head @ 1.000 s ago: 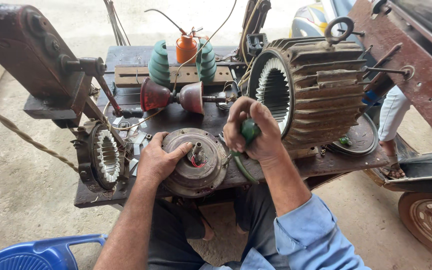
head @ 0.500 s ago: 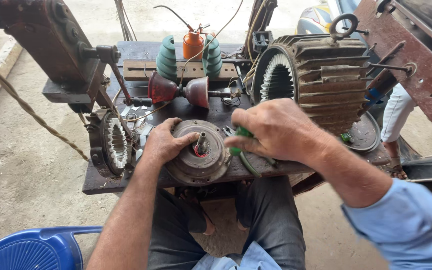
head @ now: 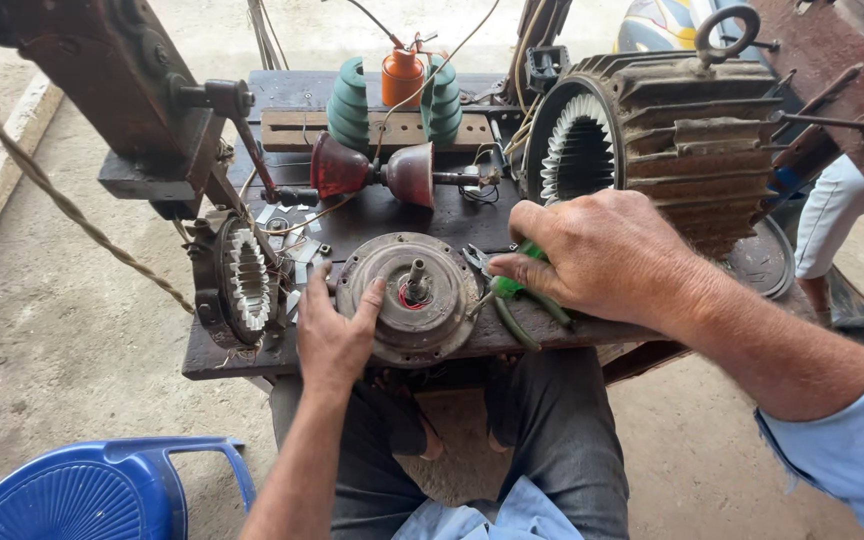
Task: The person disassembles a red insulator attached to a motor rotor using a screwdriver and pliers. They remove the insulator, manipulate internal wires, and then reassemble the component, securing it with a screwdriver.
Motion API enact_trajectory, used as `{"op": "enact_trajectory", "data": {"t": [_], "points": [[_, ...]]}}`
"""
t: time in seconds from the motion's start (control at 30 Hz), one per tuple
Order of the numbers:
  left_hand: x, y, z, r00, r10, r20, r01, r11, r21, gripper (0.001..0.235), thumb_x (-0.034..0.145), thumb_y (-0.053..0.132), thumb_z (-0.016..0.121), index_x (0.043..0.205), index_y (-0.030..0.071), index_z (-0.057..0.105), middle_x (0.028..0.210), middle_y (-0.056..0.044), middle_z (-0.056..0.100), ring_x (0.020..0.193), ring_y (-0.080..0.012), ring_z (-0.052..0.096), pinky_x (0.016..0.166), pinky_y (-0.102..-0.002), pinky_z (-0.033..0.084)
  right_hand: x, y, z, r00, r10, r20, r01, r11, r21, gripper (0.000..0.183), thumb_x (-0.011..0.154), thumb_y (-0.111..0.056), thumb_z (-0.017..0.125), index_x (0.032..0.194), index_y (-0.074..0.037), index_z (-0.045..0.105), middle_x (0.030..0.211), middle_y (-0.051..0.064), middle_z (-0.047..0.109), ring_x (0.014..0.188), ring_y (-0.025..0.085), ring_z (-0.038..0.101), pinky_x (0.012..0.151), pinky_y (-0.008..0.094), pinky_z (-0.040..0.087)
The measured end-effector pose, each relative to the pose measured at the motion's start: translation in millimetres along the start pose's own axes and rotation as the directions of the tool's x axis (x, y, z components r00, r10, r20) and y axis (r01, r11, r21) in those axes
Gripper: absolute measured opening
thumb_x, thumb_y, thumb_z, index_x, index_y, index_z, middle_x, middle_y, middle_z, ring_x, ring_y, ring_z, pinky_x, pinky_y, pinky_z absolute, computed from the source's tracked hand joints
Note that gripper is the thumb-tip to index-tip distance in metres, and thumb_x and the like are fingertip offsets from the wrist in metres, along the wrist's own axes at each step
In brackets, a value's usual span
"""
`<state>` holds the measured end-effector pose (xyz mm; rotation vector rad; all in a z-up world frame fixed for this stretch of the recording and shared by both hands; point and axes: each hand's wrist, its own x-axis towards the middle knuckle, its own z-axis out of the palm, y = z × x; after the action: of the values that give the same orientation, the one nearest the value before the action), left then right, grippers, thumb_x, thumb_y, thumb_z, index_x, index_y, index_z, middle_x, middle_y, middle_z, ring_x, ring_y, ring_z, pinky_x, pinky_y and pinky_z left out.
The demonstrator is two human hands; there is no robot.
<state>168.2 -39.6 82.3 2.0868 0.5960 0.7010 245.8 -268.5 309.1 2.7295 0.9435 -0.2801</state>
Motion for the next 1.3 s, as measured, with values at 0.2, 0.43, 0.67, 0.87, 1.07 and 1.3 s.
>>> {"op": "enact_trajectory", "data": {"t": [0.2, 0.43, 0.67, 0.87, 1.07, 1.3], "points": [[0.6, 3.3, 5.1, 0.998, -0.038, 0.048, 0.043, 0.993, -0.108, 0.07, 0.088, 0.051, 0.073, 0.134, -0.001, 0.06, 0.128, -0.025, 0.067, 0.119, -0.0362, 0.066, 0.102, -0.044, 0.05, 4.9, 17.2, 22.1, 0.623, -0.655, -0.428, 0.756, 0.644, 0.115, 0.02, 0.093, -0.028, 0.068, 0.107, -0.014, 0.066, 0.095, 0.01, 0.06, 0.094, 0.031, 0.065, 0.08, 0.044, 0.053], [4.4, 0.9, 7.0, 0.997, -0.028, 0.07, 0.031, 0.998, -0.048, 0.063, 0.095, 0.046, 0.071, 0.138, 0.0, 0.062, 0.13, -0.027, 0.068, 0.119, -0.0364, 0.066, 0.104, -0.044, 0.048, 1.1, 16.3, 29.6, 0.933, -0.244, -0.263, 0.28, 0.954, 0.109, 0.054, 0.099, -0.058, 0.064, 0.113, -0.007, 0.055, 0.083, 0.01, 0.058, 0.072, 0.026, 0.063, 0.061, 0.043, 0.053], [8.1, -0.7, 16.2, 0.997, -0.027, 0.076, 0.034, 0.995, -0.092, 0.066, 0.089, 0.042, 0.074, 0.139, 0.001, 0.059, 0.129, -0.026, 0.067, 0.119, -0.0355, 0.065, 0.103, -0.043, 0.047, -8.4, 24.0, 30.3, 0.581, -0.581, -0.57, 0.773, 0.614, 0.162, 0.029, 0.086, -0.015, 0.067, 0.112, -0.007, 0.058, 0.108, 0.015, 0.06, 0.104, 0.033, 0.061, 0.091, 0.045, 0.05], [0.6, 1.1, 4.7, 0.989, -0.098, 0.108, 0.109, 0.989, -0.103, 0.073, 0.085, 0.046, 0.074, 0.143, 0.007, 0.055, 0.131, -0.025, 0.066, 0.12, -0.0374, 0.066, 0.101, -0.043, 0.049, -6.5, 4.9, 23.7, 0.958, -0.131, -0.256, 0.231, 0.881, 0.413, 0.044, 0.091, -0.043, 0.073, 0.12, -0.012, 0.059, 0.109, 0.012, 0.065, 0.107, 0.031, 0.064, 0.09, 0.046, 0.051], [5.4, 9.6, 0.0, 0.982, -0.125, 0.141, 0.141, 0.984, -0.107, 0.079, 0.081, 0.054, 0.075, 0.142, 0.008, 0.055, 0.126, -0.021, 0.07, 0.118, -0.0331, 0.069, 0.101, -0.042, 0.052, -4.9, 10.9, 12.7, 0.523, -0.637, -0.566, 0.806, 0.586, 0.085, 0.025, 0.093, -0.028, 0.069, 0.11, -0.012, 0.061, 0.101, 0.011, 0.067, 0.098, 0.033, 0.067, 0.084, 0.046, 0.054], [2.4, 2.6, 4.1, 0.985, -0.106, 0.139, 0.12, 0.988, -0.093, 0.081, 0.086, 0.058, 0.071, 0.143, 0.004, 0.054, 0.129, -0.021, 0.066, 0.12, -0.0326, 0.066, 0.099, -0.042, 0.053, -7.2, 10.5, 23.0, 0.988, -0.149, -0.045, 0.153, 0.983, 0.103, 0.054, 0.093, -0.053, 0.063, 0.132, -0.016, 0.053, 0.113, 0.005, 0.061, 0.112, 0.021, 0.063, 0.099, 0.037, 0.053]]}}
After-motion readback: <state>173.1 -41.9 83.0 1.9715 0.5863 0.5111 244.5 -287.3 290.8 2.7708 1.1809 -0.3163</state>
